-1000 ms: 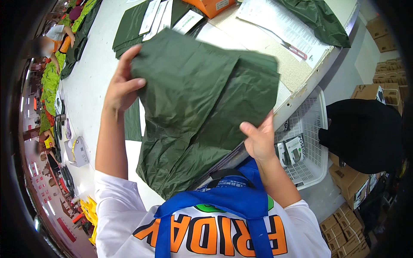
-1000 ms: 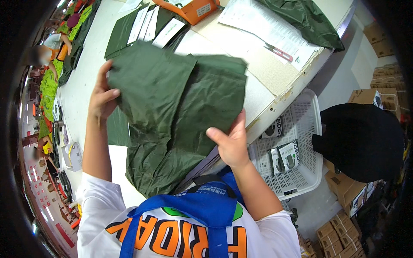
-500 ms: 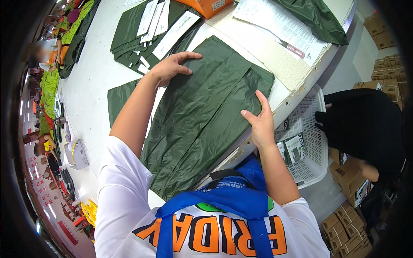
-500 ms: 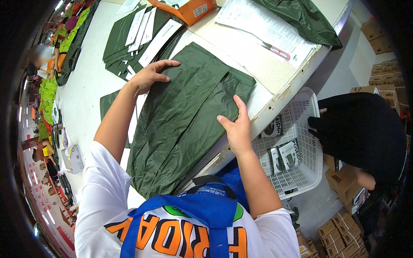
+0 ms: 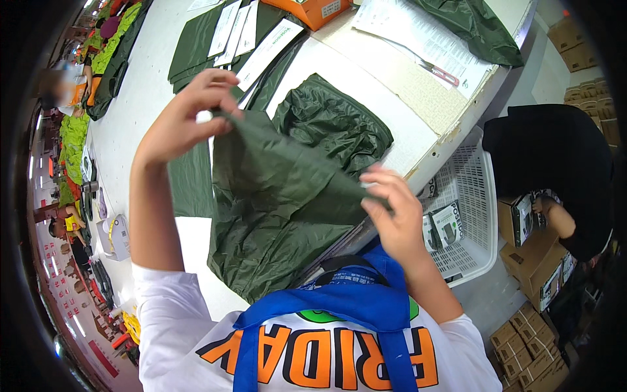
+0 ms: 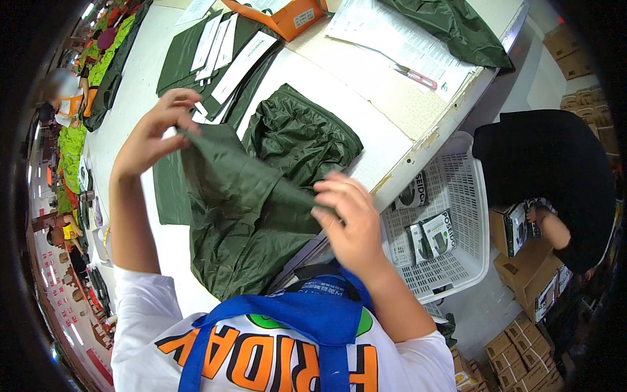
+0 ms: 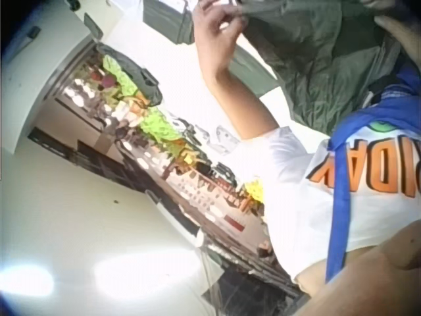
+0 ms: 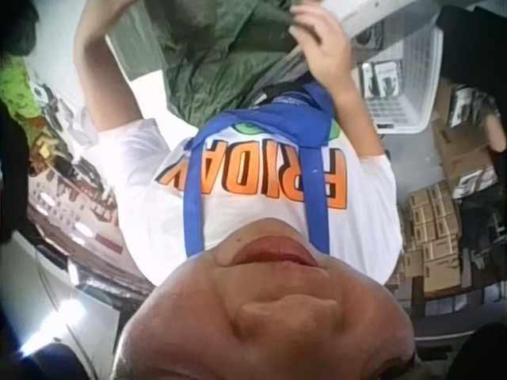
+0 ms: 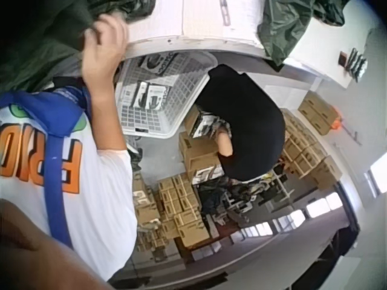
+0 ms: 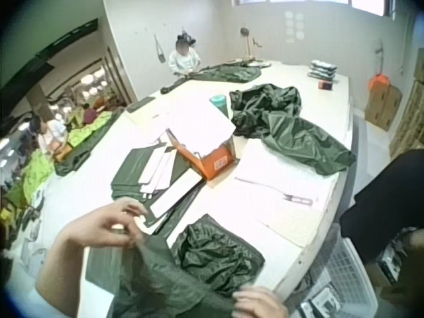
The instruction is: The person folds a large green fabric item on a white table, aligning edges and smoothing the surface. They then fold it into a compact bundle and place it into a white basket. The person repeats the process with a second green fabric item.
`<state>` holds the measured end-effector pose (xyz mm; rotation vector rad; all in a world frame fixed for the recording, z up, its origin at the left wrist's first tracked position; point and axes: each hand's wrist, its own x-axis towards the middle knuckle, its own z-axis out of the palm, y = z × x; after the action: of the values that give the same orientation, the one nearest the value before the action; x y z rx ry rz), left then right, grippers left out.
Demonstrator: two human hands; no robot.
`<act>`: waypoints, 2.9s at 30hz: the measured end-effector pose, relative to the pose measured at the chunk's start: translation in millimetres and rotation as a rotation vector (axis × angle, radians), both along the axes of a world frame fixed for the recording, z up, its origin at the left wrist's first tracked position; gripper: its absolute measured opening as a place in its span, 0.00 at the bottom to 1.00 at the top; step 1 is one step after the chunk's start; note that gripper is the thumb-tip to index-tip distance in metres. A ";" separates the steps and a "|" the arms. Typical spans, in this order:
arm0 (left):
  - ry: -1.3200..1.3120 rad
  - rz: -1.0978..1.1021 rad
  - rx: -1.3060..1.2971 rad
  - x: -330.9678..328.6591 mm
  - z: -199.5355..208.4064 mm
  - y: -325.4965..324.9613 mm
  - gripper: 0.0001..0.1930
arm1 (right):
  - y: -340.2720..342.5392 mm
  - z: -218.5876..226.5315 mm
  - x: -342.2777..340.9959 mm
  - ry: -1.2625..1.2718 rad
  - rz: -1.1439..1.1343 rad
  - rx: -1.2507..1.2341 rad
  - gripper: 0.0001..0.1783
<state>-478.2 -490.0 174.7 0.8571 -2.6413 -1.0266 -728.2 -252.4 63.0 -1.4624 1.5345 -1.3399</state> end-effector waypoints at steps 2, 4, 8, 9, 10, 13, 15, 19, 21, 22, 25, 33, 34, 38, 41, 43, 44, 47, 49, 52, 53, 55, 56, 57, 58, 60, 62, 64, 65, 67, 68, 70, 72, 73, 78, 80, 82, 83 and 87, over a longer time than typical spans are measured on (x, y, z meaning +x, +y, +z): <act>-0.088 0.136 0.525 -21.7 -22.4 -19.6 0.09 | -7.7 -20.9 7.6 -0.483 -0.223 0.387 0.09; -0.119 0.275 0.540 -47.3 -84.9 -37.0 0.10 | -20.8 -79.8 4.9 -0.686 -0.330 0.335 0.17; -0.057 0.485 0.532 -65.9 -172.5 -38.1 0.15 | -35.3 -90.3 -9.4 -0.299 -0.355 0.460 0.18; 0.162 0.456 0.706 -57.1 -188.1 -42.3 0.19 | -35.4 -74.9 -10.3 -0.162 -0.331 0.521 0.18; 0.115 0.475 0.649 -55.7 -182.8 -43.0 0.23 | -37.9 -63.4 -13.3 0.144 -0.340 0.418 0.19; 0.088 0.501 0.097 -44.2 -165.7 -21.9 0.29 | -56.6 -33.0 -15.5 0.683 -0.254 0.117 0.20; 0.115 0.503 -0.016 -26.1 -138.1 10.5 0.30 | -92.6 -22.8 -12.7 0.558 -0.117 0.014 0.21; -0.078 0.607 -0.286 69.0 -112.4 138.6 0.31 | -155.7 -29.8 7.7 0.562 0.126 0.514 0.26; -0.315 0.792 -0.249 129.5 -114.6 221.4 0.35 | -167.2 -40.2 14.3 0.738 0.166 0.560 0.29; -0.430 0.908 -0.198 155.5 -117.3 266.7 0.38 | -169.3 -48.8 13.6 0.779 0.165 0.517 0.28; -0.355 1.248 0.174 205.7 -147.2 390.7 0.53 | -172.7 -72.2 1.8 0.718 0.212 0.394 0.24; 0.195 1.566 0.365 159.5 -187.9 447.1 0.50 | -185.4 -94.8 -14.0 0.393 0.230 0.355 0.23; 0.206 1.588 0.097 161.5 -185.3 444.9 0.39 | -185.1 -83.5 -10.4 0.411 0.204 0.374 0.22; -0.237 1.331 -0.092 182.1 -181.6 429.1 0.39 | -183.1 -107.9 -21.5 0.554 0.087 0.312 0.22; -0.326 1.197 0.109 185.2 -171.5 415.7 0.35 | -189.1 -119.3 -27.5 0.454 0.064 0.356 0.22; -0.288 1.098 -0.097 190.2 -149.0 406.4 0.32 | -187.9 -103.3 -21.2 0.746 0.014 0.400 0.22; -0.267 1.044 -0.200 192.3 -143.9 400.5 0.31 | -186.5 -91.5 -15.1 0.891 -0.015 0.421 0.22; -0.382 0.987 -0.263 192.2 -153.2 352.0 0.27 | -183.2 -54.0 32.3 1.020 0.130 -0.137 0.24; -0.490 0.973 -0.329 191.5 -161.5 311.5 0.27 | -175.9 -55.6 57.3 1.174 0.264 -0.301 0.26; -0.626 0.978 -0.354 195.8 -172.8 266.8 0.31 | -184.4 -92.4 48.3 1.419 0.246 -0.107 0.29; -0.595 0.958 -0.338 197.4 -182.3 258.9 0.33 | -186.6 -96.9 46.2 1.408 0.219 -0.084 0.29; -0.564 0.953 -0.324 194.3 -208.2 254.5 0.36 | -195.1 -113.0 42.6 1.283 0.220 -0.059 0.30; -0.555 0.968 -0.331 191.3 -218.2 254.8 0.37 | -199.2 -119.1 43.8 1.267 0.224 -0.072 0.30; -0.561 0.972 -0.333 188.4 -219.3 254.4 0.38 | -198.1 -119.9 41.9 1.261 0.223 -0.078 0.30; -0.555 0.962 -0.315 188.0 -219.5 251.8 0.37 | -196.5 -120.4 40.2 1.255 0.221 -0.084 0.31; -0.543 0.945 -0.284 191.5 -214.1 247.6 0.37 | -197.1 -118.7 38.5 1.344 0.224 -0.072 0.31; -0.222 1.042 -0.343 202.7 -202.3 254.8 0.34 | -197.3 -108.5 33.9 1.475 0.207 -0.013 0.30; -0.219 1.410 -0.333 209.8 -186.0 284.1 0.35 | -176.3 -60.7 69.1 1.266 0.210 0.029 0.35; -0.008 1.633 -0.155 218.2 -204.4 306.7 0.37 | -165.3 -47.6 84.1 0.899 0.227 -0.047 0.37; 0.310 1.840 0.615 212.7 -182.5 319.8 0.35 | -109.9 -26.2 132.0 0.030 0.411 0.059 0.39; 0.477 1.771 0.710 219.5 -183.0 322.6 0.35 | -79.7 -19.6 158.9 -0.478 0.561 0.223 0.40; 0.790 1.582 0.890 235.4 -170.5 317.4 0.34 | -67.5 -28.3 175.7 -0.452 0.561 0.267 0.38; 0.913 1.438 0.829 224.6 -125.0 305.1 0.35 | -58.7 -57.1 183.2 -0.437 0.550 0.306 0.37; 0.962 1.377 0.772 208.5 -98.1 294.7 0.35 | -56.8 -73.3 184.4 -0.425 0.546 0.329 0.37; 0.995 0.695 0.799 78.2 -13.6 209.2 0.39 | -58.1 -86.2 172.1 -0.791 0.453 0.578 0.33; 0.741 0.661 0.512 46.3 -34.4 188.6 0.36 | -61.2 -80.2 162.7 -0.745 0.431 0.556 0.32; 0.429 0.857 0.258 36.2 -87.6 188.8 0.32 | -67.5 -78.4 154.4 -0.590 0.425 0.491 0.32; 0.404 0.922 0.366 31.1 -117.4 192.9 0.33 | -70.5 -77.6 149.7 -0.466 0.423 0.446 0.32; 0.643 1.123 0.950 14.6 -147.1 195.8 0.36 | -85.6 -73.9 136.3 0.344 0.458 0.239 0.31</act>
<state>-463.6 -294.2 27.6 1.5041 -0.7677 -1.6826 -591.9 -338.0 -10.9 -1.8093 1.3836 -0.6419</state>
